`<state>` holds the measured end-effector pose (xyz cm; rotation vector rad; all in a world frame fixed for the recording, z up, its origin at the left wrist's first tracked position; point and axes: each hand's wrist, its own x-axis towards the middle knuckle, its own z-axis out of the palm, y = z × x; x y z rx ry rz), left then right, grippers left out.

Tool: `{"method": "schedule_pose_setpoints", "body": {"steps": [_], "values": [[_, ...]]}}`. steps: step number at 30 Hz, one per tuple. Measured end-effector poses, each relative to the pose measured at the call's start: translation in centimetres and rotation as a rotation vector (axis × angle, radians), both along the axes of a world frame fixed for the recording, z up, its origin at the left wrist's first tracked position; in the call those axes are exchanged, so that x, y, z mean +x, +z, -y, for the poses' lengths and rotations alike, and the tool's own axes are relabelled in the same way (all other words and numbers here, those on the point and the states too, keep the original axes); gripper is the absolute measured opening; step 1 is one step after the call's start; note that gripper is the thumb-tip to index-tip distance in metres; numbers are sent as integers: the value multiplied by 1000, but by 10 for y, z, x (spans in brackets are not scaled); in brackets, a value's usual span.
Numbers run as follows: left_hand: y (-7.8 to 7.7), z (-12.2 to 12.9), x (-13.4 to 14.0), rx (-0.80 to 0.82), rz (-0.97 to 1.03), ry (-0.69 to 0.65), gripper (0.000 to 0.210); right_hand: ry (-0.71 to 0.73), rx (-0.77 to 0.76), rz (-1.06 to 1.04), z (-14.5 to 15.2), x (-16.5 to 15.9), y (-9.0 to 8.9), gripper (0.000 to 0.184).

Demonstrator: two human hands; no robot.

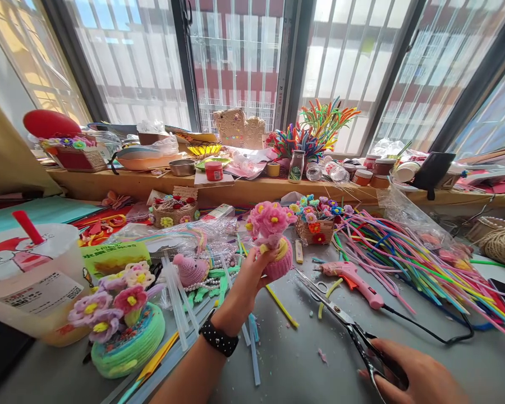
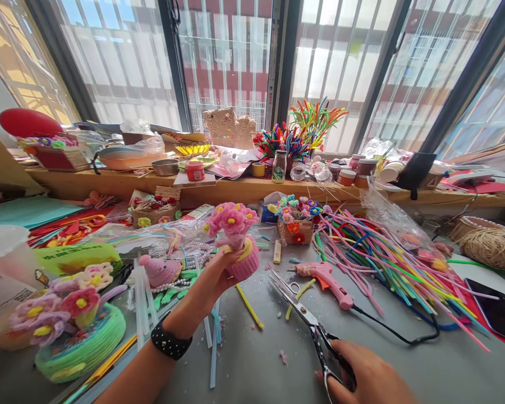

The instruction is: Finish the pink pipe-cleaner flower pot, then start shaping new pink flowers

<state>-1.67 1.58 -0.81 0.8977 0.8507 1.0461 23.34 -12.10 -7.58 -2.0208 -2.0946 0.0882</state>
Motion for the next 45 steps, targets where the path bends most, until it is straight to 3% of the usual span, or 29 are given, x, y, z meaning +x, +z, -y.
{"method": "schedule_pose_setpoints", "body": {"steps": [4,9,13,16,22,31,38,45], "values": [[2,0,-1,14,-34,-49,40,41,-92,-35,-9,-1,9,30],[4,1,-2,2,-51,-110,43,86,-62,-168,-27,-20,54,17],[5,2,-2,-3,-42,-170,45,158,80,-521,-62,-51,94,23],[7,4,-1,-12,-2,-172,45,229,107,-815,-95,-72,107,28],[6,4,1,0,47,-201,43,413,-85,-1006,-137,-84,104,20],[0,1,-1,91,-52,-239,68,440,-155,-1113,-134,-72,94,21],[-3,1,0,112,-121,-203,67,464,-57,-941,-128,-65,96,22],[7,7,6,-1,-4,-212,49,474,43,-762,-122,-70,101,13]]}}
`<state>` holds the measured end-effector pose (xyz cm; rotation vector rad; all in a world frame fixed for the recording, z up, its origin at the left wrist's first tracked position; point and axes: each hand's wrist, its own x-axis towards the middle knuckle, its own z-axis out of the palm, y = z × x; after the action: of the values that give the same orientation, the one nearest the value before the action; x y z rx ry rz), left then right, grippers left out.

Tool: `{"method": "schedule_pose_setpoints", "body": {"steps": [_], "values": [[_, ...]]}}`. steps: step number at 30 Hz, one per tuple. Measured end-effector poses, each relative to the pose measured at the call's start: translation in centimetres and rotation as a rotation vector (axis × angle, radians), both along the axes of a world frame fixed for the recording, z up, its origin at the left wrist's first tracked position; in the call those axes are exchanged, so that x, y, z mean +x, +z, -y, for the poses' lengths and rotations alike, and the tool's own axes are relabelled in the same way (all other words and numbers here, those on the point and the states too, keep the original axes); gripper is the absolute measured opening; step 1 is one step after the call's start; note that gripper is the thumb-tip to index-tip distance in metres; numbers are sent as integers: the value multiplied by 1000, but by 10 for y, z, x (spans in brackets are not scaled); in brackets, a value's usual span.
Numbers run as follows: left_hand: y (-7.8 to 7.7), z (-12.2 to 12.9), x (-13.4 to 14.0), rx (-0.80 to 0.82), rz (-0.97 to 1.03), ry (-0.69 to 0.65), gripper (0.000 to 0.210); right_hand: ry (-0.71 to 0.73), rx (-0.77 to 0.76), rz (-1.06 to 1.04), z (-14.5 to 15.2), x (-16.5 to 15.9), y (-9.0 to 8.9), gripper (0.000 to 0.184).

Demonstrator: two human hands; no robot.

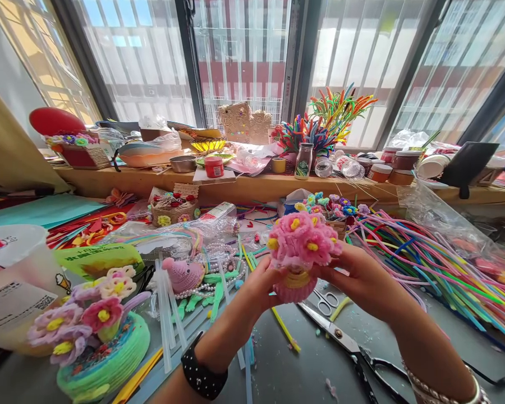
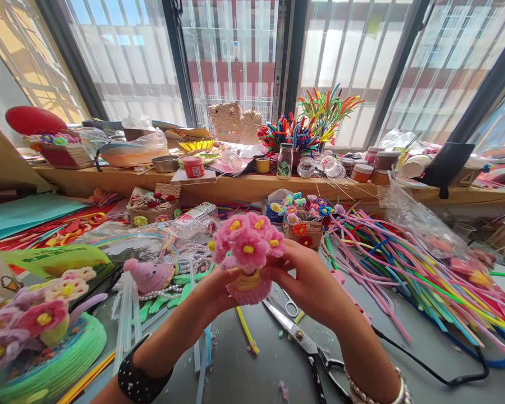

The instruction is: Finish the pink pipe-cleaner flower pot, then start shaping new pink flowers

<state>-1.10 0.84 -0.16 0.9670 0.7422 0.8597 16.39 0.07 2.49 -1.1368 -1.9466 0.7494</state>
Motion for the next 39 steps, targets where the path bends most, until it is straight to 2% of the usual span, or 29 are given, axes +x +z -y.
{"method": "schedule_pose_setpoints", "body": {"steps": [3,8,12,17,20,26,30,33,35,39], "values": [[3,2,1,-35,-18,34,46,-22,36,33,1,1,1,15],[4,3,0,-44,-65,42,43,-25,-13,-20,-1,-3,-4,20],[4,3,-1,-33,-80,51,46,-30,-85,-113,-1,-7,-9,26],[-2,0,-1,-38,-70,30,53,-51,-147,-118,1,-9,-9,28],[-5,-2,-1,-35,-74,44,60,-99,-123,-103,0,-10,-10,25],[-11,-2,3,-1,-81,222,60,-340,125,35,-3,-21,-14,15],[-15,-1,6,70,-103,362,58,-391,314,156,-2,-28,-18,14],[-16,1,7,199,-185,485,59,-420,418,140,-2,-29,-23,13],[-14,5,7,290,-215,545,58,-423,431,120,-3,-28,-26,13],[-12,11,11,439,-277,623,52,-416,311,68,-7,-19,-38,16]]}}
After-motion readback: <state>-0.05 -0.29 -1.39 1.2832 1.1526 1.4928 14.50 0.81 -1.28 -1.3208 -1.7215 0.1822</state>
